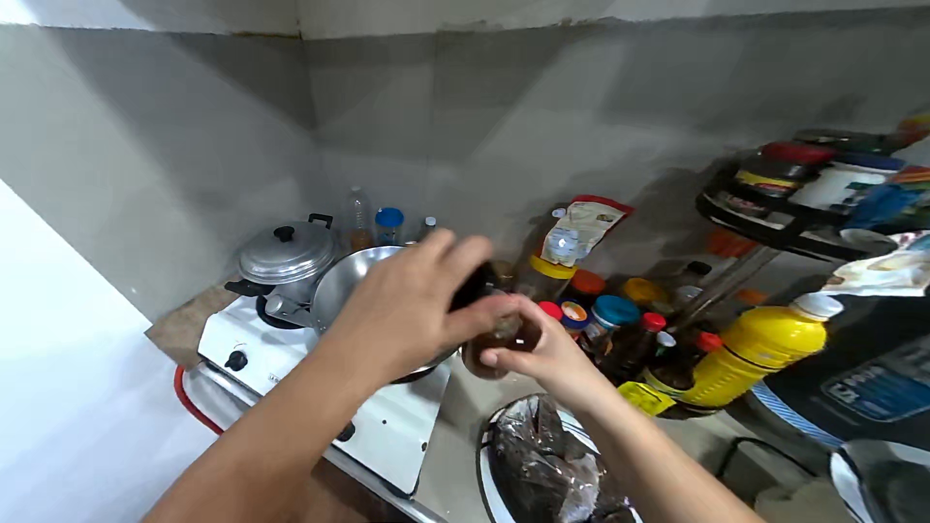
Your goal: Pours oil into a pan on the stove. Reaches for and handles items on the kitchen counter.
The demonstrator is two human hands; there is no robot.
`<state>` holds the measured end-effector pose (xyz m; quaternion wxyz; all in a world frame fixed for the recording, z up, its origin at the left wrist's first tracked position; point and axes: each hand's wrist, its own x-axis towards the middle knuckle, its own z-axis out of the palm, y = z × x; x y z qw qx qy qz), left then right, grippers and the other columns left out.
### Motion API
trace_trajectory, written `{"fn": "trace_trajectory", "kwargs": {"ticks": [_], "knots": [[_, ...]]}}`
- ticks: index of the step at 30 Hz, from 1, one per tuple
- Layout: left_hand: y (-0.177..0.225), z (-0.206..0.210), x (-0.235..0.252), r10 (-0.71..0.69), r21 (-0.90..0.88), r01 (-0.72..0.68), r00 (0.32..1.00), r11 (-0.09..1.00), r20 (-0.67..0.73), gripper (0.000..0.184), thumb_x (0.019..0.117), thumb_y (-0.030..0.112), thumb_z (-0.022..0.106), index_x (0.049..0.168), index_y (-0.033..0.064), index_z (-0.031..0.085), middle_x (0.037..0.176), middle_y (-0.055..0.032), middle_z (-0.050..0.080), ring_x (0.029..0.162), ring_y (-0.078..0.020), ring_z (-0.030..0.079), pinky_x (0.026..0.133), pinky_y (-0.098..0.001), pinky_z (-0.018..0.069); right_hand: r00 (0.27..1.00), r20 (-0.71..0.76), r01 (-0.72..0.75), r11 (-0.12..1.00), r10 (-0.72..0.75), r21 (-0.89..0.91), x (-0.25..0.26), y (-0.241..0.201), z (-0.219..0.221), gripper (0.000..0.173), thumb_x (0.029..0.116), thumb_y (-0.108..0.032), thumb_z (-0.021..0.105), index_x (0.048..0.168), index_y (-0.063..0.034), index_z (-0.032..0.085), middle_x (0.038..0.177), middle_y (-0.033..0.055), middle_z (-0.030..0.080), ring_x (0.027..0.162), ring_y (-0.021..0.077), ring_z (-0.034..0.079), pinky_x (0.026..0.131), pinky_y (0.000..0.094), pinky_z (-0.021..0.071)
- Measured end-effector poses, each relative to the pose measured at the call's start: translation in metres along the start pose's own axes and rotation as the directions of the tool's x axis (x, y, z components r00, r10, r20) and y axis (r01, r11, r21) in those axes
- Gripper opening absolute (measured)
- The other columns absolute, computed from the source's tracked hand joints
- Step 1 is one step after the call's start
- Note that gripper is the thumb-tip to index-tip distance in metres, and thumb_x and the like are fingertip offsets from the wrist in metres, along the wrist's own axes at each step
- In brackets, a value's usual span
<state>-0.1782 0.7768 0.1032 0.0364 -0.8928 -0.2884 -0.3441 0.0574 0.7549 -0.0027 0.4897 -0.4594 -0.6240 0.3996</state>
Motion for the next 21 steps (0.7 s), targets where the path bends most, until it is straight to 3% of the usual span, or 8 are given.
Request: {"fn": "trace_trajectory", "kwargs": {"ticks": [4,5,8,11,16,21], "knots": [[-0.037,-0.018,-0.079,-0.163,-0.053,0.156,0.97,0.986,-0.182,0.074,0.1029,0.068,0.024,0.127,0.01,0.063,0.107,-0.0046,0.065,0.09,-0.0141,0.064,0.074,-0.0372,0.0574,0.997,0.083,0.025,0.985,-0.011,-0.169,0.053,0.002,-0.004,0.067,0.0709,-0.021,0.092,0.131,-0.0174,0.063,0.111,0.001,0.074,0.099,0.0159,0.071,0.088,0.0378,0.061],[-0.046,-0.015,-0.106,-0.22,-0.074,0.209,0.954,0.975,-0.202,0.076,0.1017,0.071,0.023,0.128,0.0116,0.062,0.105,-0.0033,0.065,0.086,-0.0121,0.063,0.071,-0.0354,0.0567,0.994,0.107,0.034,0.979,-0.013,-0.199,0.065,0.005,-0.006,0.067,0.0711,-0.021,0.092,0.131,-0.0167,0.063,0.112,0.0016,0.074,0.099,0.0159,0.071,0.089,0.039,0.0607],[-0.063,0.004,-0.188,-0.381,-0.123,0.364,0.909,0.923,-0.17,0.077,0.1009,0.073,0.021,0.127,0.0137,0.062,0.097,-0.0051,0.066,0.079,-0.0127,0.063,0.066,-0.0358,0.0559,0.987,0.156,0.021,0.954,0.027,-0.299,0.098,0.012,-0.01,0.069,0.0692,-0.026,0.094,0.13,-0.018,0.064,0.111,0.002,0.074,0.101,0.0157,0.071,0.091,0.0417,0.0607],[-0.057,0.017,-0.255,-0.499,-0.165,0.482,0.863,0.86,-0.082,0.074,0.1029,0.068,0.023,0.129,0.011,0.062,0.1,-0.0092,0.067,0.082,-0.0135,0.063,0.071,-0.0344,0.0558,0.98,0.187,0.018,0.911,0.065,-0.413,0.124,0.014,-0.009,0.071,0.0702,-0.028,0.095,0.132,-0.0163,0.063,0.112,0.0062,0.073,0.101,0.0194,0.071,0.092,0.0467,0.0591],[-0.031,0.027,-0.32,-0.659,-0.241,0.639,0.752,0.731,-0.005,0.072,0.1061,0.06,0.028,0.128,-0.0004,0.061,0.111,-0.0203,0.067,0.096,-0.0209,0.066,0.084,-0.0415,0.0564,0.973,0.206,0.041,0.799,0.105,-0.599,0.156,0.014,-0.004,0.076,0.0704,-0.032,0.095,0.137,-0.0169,0.061,0.115,0.0105,0.072,0.102,0.0258,0.07,0.092,0.0558,0.0565],[-0.018,0.04,-0.348,-0.735,-0.268,0.703,0.678,0.659,-0.028,0.067,0.1086,0.051,0.029,0.124,-0.0058,0.061,0.11,-0.0219,0.067,0.095,-0.0197,0.066,0.084,-0.0381,0.0561,0.966,0.234,0.092,0.701,0.109,-0.707,0.177,0.01,0.002,0.075,0.0727,-0.034,0.094,0.138,-0.015,0.061,0.116,0.0139,0.071,0.106,0.0314,0.068,0.094,0.0613,0.0529]]}}
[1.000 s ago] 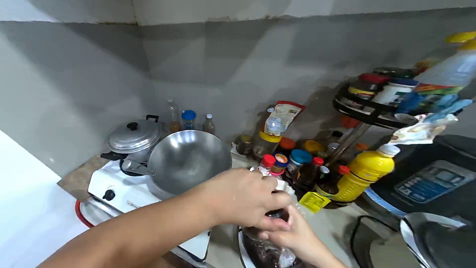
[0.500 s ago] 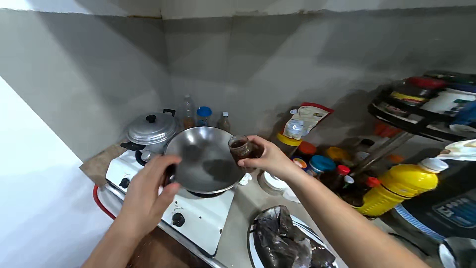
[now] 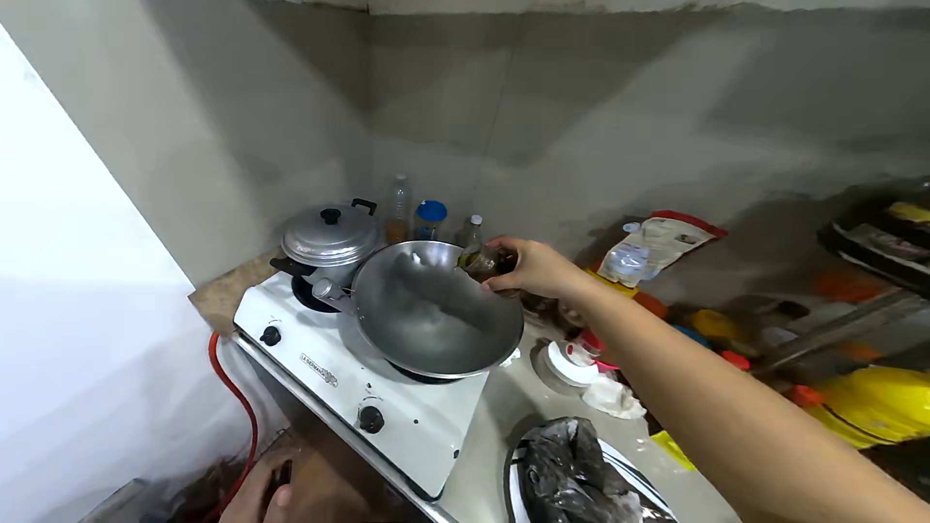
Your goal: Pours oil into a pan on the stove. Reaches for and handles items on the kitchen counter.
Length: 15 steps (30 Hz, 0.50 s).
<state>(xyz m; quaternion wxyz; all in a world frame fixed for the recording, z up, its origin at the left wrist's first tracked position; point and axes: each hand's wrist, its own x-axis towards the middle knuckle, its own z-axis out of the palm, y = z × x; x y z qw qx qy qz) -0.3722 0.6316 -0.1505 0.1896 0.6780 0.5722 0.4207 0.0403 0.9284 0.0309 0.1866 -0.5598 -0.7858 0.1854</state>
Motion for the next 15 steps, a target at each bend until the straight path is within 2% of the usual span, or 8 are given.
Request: {"fn": "trace_trajectory", "kwargs": {"ticks": [2,4,8,12,15], "knots": [[-0.002,0.002,-0.005,-0.02,-0.005,0.02,1.0,1.0,0.0,0.063,0.1089,0.049,0.031,0.122,-0.0052,0.062,0.11,-0.0199,0.067,0.095,-0.0183,0.066,0.085,-0.0373,0.056,1.0,-0.004,-0.003,0.999,0.003,-0.043,0.006,-0.001,-0.002,0.074,0.0726,-0.035,0.094,0.137,-0.0178,0.063,0.114,0.013,0.072,0.104,0.0315,0.069,0.092,0.0624,0.0535],[-0.004,0.002,-0.007,-0.019,0.0,0.019,1.0,1.0,0.006,0.062,0.1088,0.049,0.032,0.122,-0.0043,0.062,0.106,-0.0186,0.067,0.09,-0.0173,0.065,0.081,-0.0364,0.0564,1.0,0.0,-0.016,0.996,0.016,-0.092,0.01,-0.004,-0.004,0.072,0.0729,-0.036,0.094,0.136,-0.0208,0.064,0.113,0.0131,0.073,0.103,0.033,0.069,0.091,0.065,0.0529],[-0.005,0.0,-0.004,-0.008,0.022,0.007,1.0,1.0,0.013,0.065,0.108,0.052,0.032,0.122,-0.003,0.063,0.107,-0.0191,0.067,0.089,-0.0181,0.065,0.079,-0.0368,0.0562,1.0,0.009,-0.011,0.977,0.013,-0.212,0.019,-0.005,-0.009,0.071,0.0742,-0.04,0.092,0.137,-0.025,0.063,0.112,0.0128,0.073,0.103,0.035,0.069,0.089,0.0666,0.0524],[-0.008,0.0,-0.001,-0.011,0.041,0.011,1.0,0.999,0.002,0.069,0.107,0.057,0.03,0.122,-0.0017,0.064,0.106,-0.0183,0.068,0.09,-0.0174,0.065,0.08,-0.0357,0.0558,1.0,0.01,-0.026,0.961,0.029,-0.274,0.025,-0.009,-0.015,0.07,0.075,-0.04,0.092,0.137,-0.0263,0.062,0.112,0.0128,0.073,0.104,0.0362,0.069,0.089,0.0674,0.0517],[-0.009,0.0,0.0,-0.02,0.032,0.02,1.0,0.999,0.012,0.067,0.1071,0.055,0.032,0.123,-0.0014,0.064,0.109,-0.0179,0.068,0.093,-0.0168,0.065,0.082,-0.0356,0.0557,0.999,0.005,-0.042,0.948,0.045,-0.316,0.028,-0.012,-0.018,0.07,0.076,-0.041,0.091,0.138,-0.0282,0.062,0.112,0.0137,0.073,0.103,0.0381,0.069,0.088,0.0686,0.0512]]}}
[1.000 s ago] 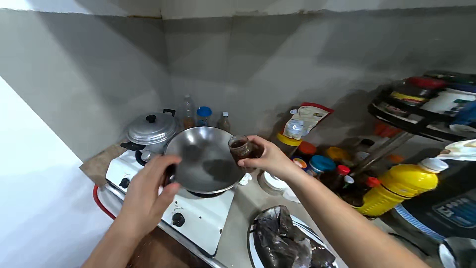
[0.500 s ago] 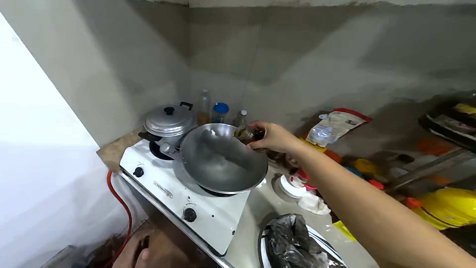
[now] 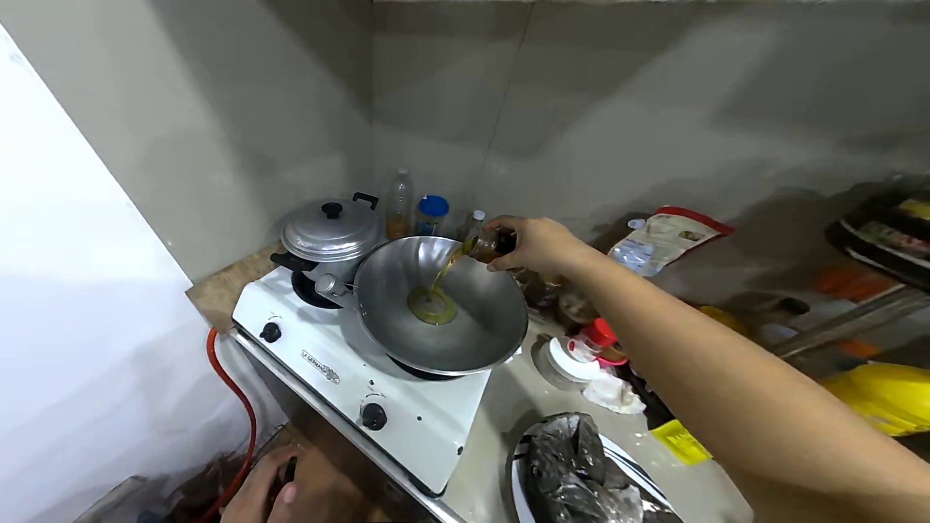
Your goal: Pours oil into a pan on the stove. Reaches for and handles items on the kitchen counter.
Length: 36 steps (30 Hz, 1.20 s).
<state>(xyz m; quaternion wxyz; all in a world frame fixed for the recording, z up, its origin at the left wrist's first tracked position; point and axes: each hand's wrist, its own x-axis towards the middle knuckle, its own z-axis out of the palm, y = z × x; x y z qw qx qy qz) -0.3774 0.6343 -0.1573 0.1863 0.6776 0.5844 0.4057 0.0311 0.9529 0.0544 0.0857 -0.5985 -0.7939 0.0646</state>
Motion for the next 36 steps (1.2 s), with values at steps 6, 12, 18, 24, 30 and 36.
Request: {"fn": "trace_trajectory", "kwargs": {"ticks": [6,12,18,24,30,36], "knots": [[0.003,0.003,0.003,0.007,-0.041,-0.006,1.0,0.999,0.013,0.063,0.1075,0.052,0.036,0.125,-0.0013,0.063,0.103,-0.0162,0.067,0.087,-0.0143,0.063,0.078,-0.0326,0.0553,0.999,-0.035,0.0,0.999,-0.001,-0.034,0.005,-0.004,-0.006,0.068,0.0755,-0.04,0.091,0.137,-0.0282,0.063,0.112,0.0137,0.073,0.104,0.0384,0.069,0.088,0.0687,0.0513],[0.003,0.007,0.004,-0.016,-0.026,0.017,0.999,1.0,0.033,0.068,0.1064,0.057,0.033,0.124,-0.0003,0.064,0.101,-0.0157,0.067,0.087,-0.0165,0.064,0.078,-0.0362,0.0557,0.999,-0.039,0.002,0.999,-0.003,-0.034,0.015,-0.012,-0.013,0.07,0.0751,-0.04,0.091,0.138,-0.0287,0.062,0.116,0.0129,0.072,0.107,0.0385,0.068,0.089,0.0698,0.0502],[0.008,0.004,0.004,-0.012,-0.025,0.013,0.999,1.0,0.052,0.068,0.1063,0.057,0.035,0.124,-0.0018,0.064,0.106,-0.0185,0.068,0.09,-0.0189,0.066,0.081,-0.0383,0.0565,0.998,-0.038,0.056,0.998,-0.057,-0.023,0.021,-0.029,-0.015,0.069,0.0747,-0.037,0.091,0.137,-0.0263,0.063,0.115,0.0135,0.072,0.106,0.0386,0.068,0.088,0.0692,0.0503],[0.007,0.008,-0.004,-0.022,-0.027,0.023,0.999,0.999,0.044,0.067,0.1065,0.055,0.036,0.124,-0.002,0.065,0.11,-0.0197,0.069,0.096,-0.0201,0.067,0.086,-0.0387,0.056,0.991,-0.037,0.126,0.992,-0.126,-0.017,0.028,-0.05,-0.009,0.069,0.0749,-0.032,0.091,0.137,-0.0234,0.063,0.117,0.014,0.071,0.106,0.0381,0.068,0.088,0.0678,0.0517],[0.008,0.009,-0.011,-0.025,-0.04,0.028,0.998,0.999,0.06,0.067,0.1067,0.055,0.036,0.123,-0.0036,0.064,0.105,-0.0202,0.068,0.091,-0.0214,0.066,0.082,-0.0394,0.056,0.984,-0.021,0.174,0.985,-0.174,-0.006,0.022,-0.073,-0.004,0.071,0.075,-0.033,0.091,0.139,-0.0238,0.061,0.12,0.0128,0.071,0.108,0.0356,0.068,0.091,0.0643,0.0522],[0.01,0.009,-0.012,-0.029,-0.034,0.032,0.996,0.999,0.09,0.065,0.1068,0.054,0.036,0.122,-0.0026,0.065,0.106,-0.0195,0.069,0.092,-0.0216,0.066,0.083,-0.0404,0.0562,0.969,0.035,0.245,0.969,-0.245,0.012,-0.006,-0.082,0.002,0.071,0.0743,-0.035,0.092,0.138,-0.0283,0.062,0.12,0.0093,0.071,0.11,0.0318,0.067,0.094,0.0633,0.0522]]}}
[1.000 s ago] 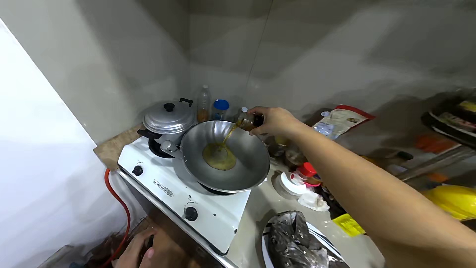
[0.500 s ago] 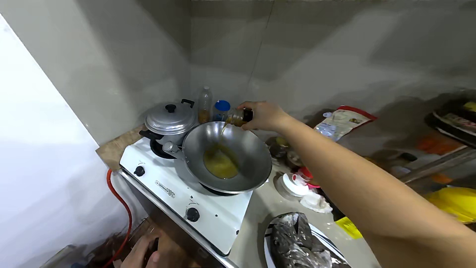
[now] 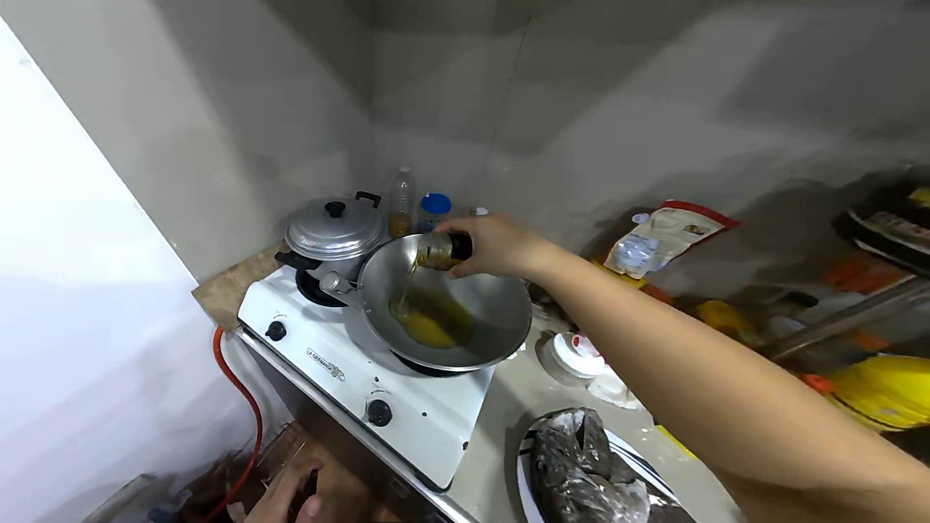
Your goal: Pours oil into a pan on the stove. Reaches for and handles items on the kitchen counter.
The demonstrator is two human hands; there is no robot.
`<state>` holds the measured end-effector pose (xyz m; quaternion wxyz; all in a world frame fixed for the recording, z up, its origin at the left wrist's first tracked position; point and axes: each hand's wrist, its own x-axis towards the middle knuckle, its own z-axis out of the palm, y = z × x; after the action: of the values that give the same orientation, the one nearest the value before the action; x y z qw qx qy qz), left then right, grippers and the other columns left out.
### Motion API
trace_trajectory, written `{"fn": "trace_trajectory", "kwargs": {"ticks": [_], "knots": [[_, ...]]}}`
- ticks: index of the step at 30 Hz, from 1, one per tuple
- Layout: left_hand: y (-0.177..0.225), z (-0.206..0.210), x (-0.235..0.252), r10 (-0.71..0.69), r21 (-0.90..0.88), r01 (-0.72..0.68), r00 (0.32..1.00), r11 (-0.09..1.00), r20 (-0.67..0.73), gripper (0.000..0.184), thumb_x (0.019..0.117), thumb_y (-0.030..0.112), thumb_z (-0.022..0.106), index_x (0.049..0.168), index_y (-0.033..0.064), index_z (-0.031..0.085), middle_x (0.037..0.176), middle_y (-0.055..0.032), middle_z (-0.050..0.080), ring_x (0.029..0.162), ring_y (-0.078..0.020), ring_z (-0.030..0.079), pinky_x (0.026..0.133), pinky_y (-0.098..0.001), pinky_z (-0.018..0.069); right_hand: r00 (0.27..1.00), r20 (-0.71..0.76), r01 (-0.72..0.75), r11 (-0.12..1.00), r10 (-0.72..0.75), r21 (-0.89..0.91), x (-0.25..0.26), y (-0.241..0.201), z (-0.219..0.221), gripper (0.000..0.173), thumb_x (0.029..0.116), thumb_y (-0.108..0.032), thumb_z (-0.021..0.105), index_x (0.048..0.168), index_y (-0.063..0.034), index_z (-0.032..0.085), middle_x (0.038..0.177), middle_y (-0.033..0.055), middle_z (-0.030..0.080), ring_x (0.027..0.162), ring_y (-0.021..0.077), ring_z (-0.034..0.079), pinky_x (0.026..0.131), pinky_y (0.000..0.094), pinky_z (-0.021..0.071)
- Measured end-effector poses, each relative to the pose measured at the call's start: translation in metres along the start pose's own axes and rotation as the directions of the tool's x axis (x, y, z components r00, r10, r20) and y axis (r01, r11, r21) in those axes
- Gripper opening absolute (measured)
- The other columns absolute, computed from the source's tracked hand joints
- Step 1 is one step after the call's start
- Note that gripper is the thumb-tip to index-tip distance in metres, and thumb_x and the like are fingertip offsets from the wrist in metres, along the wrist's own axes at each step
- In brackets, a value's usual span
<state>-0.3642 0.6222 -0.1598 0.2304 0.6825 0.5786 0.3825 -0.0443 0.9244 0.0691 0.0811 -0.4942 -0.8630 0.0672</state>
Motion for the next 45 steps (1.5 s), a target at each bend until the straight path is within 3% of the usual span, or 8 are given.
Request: {"fn": "trace_trajectory", "kwargs": {"ticks": [8,12,16,23,32,36,41,45], "knots": [[0.001,0.006,0.009,0.033,0.023,-0.034,0.998,0.999,0.055,0.066,0.1072,0.054,0.034,0.124,-0.0016,0.065,0.111,-0.0209,0.069,0.097,-0.025,0.068,0.085,-0.0449,0.0569,0.996,0.086,0.044,0.988,-0.031,-0.149,-0.062,0.019,-0.004,0.067,0.0722,-0.037,0.091,0.134,-0.0342,0.065,0.111,0.0025,0.074,0.101,0.0255,0.071,0.089,0.0595,0.0554],[0.001,0.008,0.015,0.049,0.028,-0.051,0.996,0.998,0.074,0.065,0.107,0.055,0.035,0.124,-0.0003,0.066,0.113,-0.0191,0.069,0.099,-0.0248,0.068,0.086,-0.045,0.0572,0.986,0.153,-0.021,0.971,0.058,-0.237,-0.074,0.048,-0.008,0.068,0.0734,-0.039,0.091,0.136,-0.034,0.064,0.108,0.0036,0.075,0.1,0.0271,0.07,0.088,0.0588,0.0552],[0.0,0.01,0.019,0.053,0.026,-0.055,0.996,0.998,0.075,0.067,0.1064,0.057,0.035,0.125,-0.0002,0.066,0.115,-0.0192,0.069,0.1,-0.0247,0.069,0.087,-0.0449,0.057,0.972,0.131,-0.151,0.944,0.196,-0.293,-0.063,0.078,-0.007,0.067,0.0738,-0.039,0.091,0.135,-0.0349,0.065,0.111,0.0057,0.074,0.102,0.0306,0.07,0.089,0.0628,0.0538],[-0.001,0.003,0.019,0.019,0.044,-0.022,0.997,0.999,0.068,0.068,0.1063,0.056,0.036,0.124,-0.0016,0.066,0.112,-0.0213,0.069,0.096,-0.0277,0.069,0.083,-0.0472,0.0571,0.97,0.005,-0.237,0.943,0.245,-0.232,-0.011,0.1,-0.002,0.064,0.0767,-0.033,0.088,0.136,-0.0303,0.064,0.109,0.0136,0.074,0.101,0.0389,0.069,0.085,0.0684,0.0524],[-0.013,-0.013,-0.001,-0.038,0.066,0.037,0.999,0.997,0.005,0.072,0.1064,0.058,0.033,0.123,-0.0031,0.066,0.115,-0.0221,0.069,0.104,-0.0279,0.068,0.091,-0.0468,0.056,0.989,-0.045,-0.149,0.981,0.144,-0.124,0.058,0.066,0.014,0.069,0.0753,-0.028,0.091,0.138,-0.0225,0.063,0.121,0.0172,0.07,0.111,0.0424,0.066,0.091,0.0699,0.0499],[-0.016,-0.018,0.004,0.004,0.065,0.002,0.995,0.998,-0.1,0.067,0.1056,0.056,0.039,0.127,-0.0034,0.063,0.114,-0.0228,0.067,0.099,-0.0252,0.067,0.087,-0.0427,0.0567,0.993,-0.103,-0.064,0.993,0.054,-0.096,0.069,0.045,0.027,0.071,0.0742,-0.033,0.091,0.138,-0.0226,0.062,0.121,0.0155,0.07,0.109,0.0405,0.067,0.091,0.0678,0.0517],[0.003,-0.035,0.046,0.121,0.114,-0.103,0.979,0.988,-0.165,0.07,0.1023,0.063,0.041,0.141,0.007,0.057,0.115,-0.0187,0.062,0.087,-0.0182,0.062,0.07,-0.0348,0.0553,0.997,-0.075,-0.004,1.0,0.002,-0.027,0.05,0.029,0.033,0.071,0.0755,-0.036,0.09,0.14,-0.0276,0.061,0.121,0.0131,0.071,0.109,0.0381,0.068,0.091,0.0674,0.0519],[0.036,-0.041,0.1,0.318,0.112,-0.301,0.924,0.947,-0.212,0.063,0.1002,0.064,0.047,0.142,0.0184,0.056,0.122,-0.0082,0.061,0.091,-0.0109,0.063,0.068,-0.0269,0.0558,0.999,-0.041,-0.026,0.995,0.03,0.092,0.01,0.03,0.032,0.073,0.0753,-0.042,0.09,0.141,-0.0295,0.06,0.117,0.0105,0.072,0.106,0.0334,0.069,0.091,0.066,0.0528]]}}
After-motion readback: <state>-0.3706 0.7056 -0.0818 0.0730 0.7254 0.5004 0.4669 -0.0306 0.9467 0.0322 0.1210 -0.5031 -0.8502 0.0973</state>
